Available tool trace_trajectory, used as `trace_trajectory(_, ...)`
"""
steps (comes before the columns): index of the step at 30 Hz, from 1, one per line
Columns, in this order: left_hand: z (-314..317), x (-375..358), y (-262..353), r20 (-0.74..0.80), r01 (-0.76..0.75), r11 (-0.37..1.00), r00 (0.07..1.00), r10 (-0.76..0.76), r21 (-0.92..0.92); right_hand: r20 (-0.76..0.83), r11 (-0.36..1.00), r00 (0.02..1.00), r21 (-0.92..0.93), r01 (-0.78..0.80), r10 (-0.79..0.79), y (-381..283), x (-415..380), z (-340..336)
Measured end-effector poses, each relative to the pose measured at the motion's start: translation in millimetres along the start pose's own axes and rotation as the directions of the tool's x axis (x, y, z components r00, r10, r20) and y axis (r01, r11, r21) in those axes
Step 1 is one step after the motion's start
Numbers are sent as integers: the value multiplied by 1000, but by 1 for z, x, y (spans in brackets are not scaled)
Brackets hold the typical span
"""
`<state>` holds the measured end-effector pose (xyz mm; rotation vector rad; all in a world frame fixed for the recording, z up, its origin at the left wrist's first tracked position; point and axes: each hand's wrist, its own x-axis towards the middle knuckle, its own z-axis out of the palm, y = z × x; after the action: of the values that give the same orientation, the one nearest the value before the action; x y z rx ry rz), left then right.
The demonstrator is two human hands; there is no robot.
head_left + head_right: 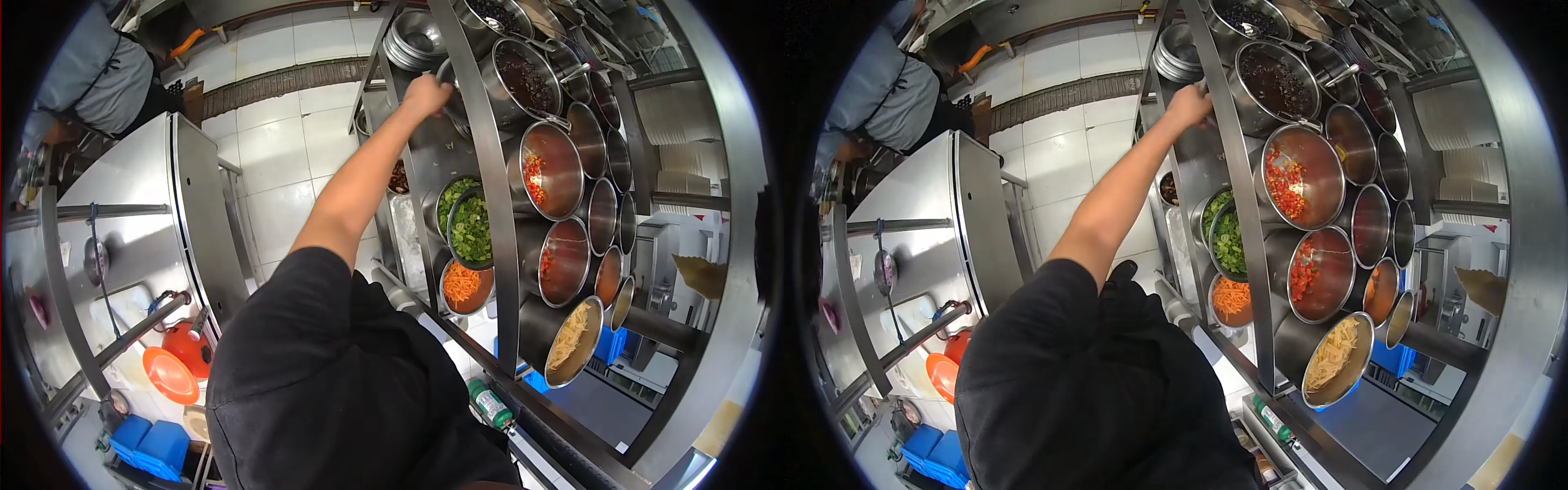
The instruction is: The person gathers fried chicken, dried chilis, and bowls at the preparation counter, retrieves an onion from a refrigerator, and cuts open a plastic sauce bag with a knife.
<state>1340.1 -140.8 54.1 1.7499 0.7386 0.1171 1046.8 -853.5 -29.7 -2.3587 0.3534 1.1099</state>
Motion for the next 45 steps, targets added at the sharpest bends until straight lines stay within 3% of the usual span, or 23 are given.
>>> trace_trajectory(2, -1, -24, -40, -130, -132, 862, 988, 78, -490, 3, 1000, 1000, -8, 12, -12, 1, 4, 2)
trace_trajectory(5, -19, -70, -69, -166, -69, 698, 984, -72, -713, 16, 998, 998, -32, 56, -56, 5, 17, 4)
trace_trajectory(9, -44, -133, -87, -193, -103, 639, 979, -72, -763, 30, 980, 983, -74, 184, -182, 16, 44, 16)
trace_trajectory(12, -57, -182, -99, -205, -97, 580, 971, -124, -809, 24, 926, 931, -102, 364, -364, 24, 76, 33)
trace_trajectory(14, -60, -220, -121, -226, -100, 592, 964, -143, -800, 36, 866, 879, -157, 475, -475, 25, 101, 46)
trace_trajectory(17, -60, -288, -157, -282, -87, 633, 935, -215, -769, 126, 813, 865, -299, 500, -486, 51, 128, 52)
trace_trajectory(20, -43, -380, -175, -324, -21, 768, 914, -244, -640, 192, 831, 844, -166, 530, -500, 106, 186, 71)
trace_trajectory(21, -31, -412, -180, -316, 0, 805, 920, -233, -593, 234, 894, 879, -74, 442, -415, 39, 93, 53)
trace_trajectory(23, 1, -464, -211, -255, 146, 873, 922, -290, -466, 382, 964, 889, 182, 195, -251, 34, 82, 58)
trace_trajectory(27, 78, -578, -211, -139, 231, 922, 948, -285, -311, 561, 875, 715, 460, 150, -417, 6, 6, 57)
trace_trajectory(29, 116, -620, -201, -113, 293, 913, 936, -335, -284, 614, 754, 546, 655, 51, -571, -10, -44, 53)
trace_trajectory(32, 138, -669, -164, 0, 177, 964, 984, -181, -200, 530, 620, 438, 780, 84, -726, -28, -107, 59)
trace_trajectory(35, 138, -686, -150, 101, 54, 993, 994, -44, -105, 583, 682, 504, 731, 18, -637, -14, -71, 73)
trace_trajectory(36, 148, -669, -196, 65, -273, 961, 959, 275, -42, 594, 693, 515, 721, 2, -619, -8, -66, 72)
trace_trajectory(39, 114, -717, -108, 331, -24, 994, 943, -12, 105, 602, 682, 486, 731, -18, -633, 5, -66, 71)
trace_trajectory(43, 140, -737, -161, 212, -214, 950, 941, 263, -228, 718, 738, 394, 662, -132, -574, 15, -108, 74)
trace_trajectory(44, 135, -752, -167, 260, -46, 961, 958, 119, -271, 732, 747, 370, 651, -136, -571, 17, -113, 80)
trace_trajectory(45, 128, -760, -180, 217, -44, 964, 971, 104, -264, 724, 744, 383, 656, -124, -574, 13, -122, 91)
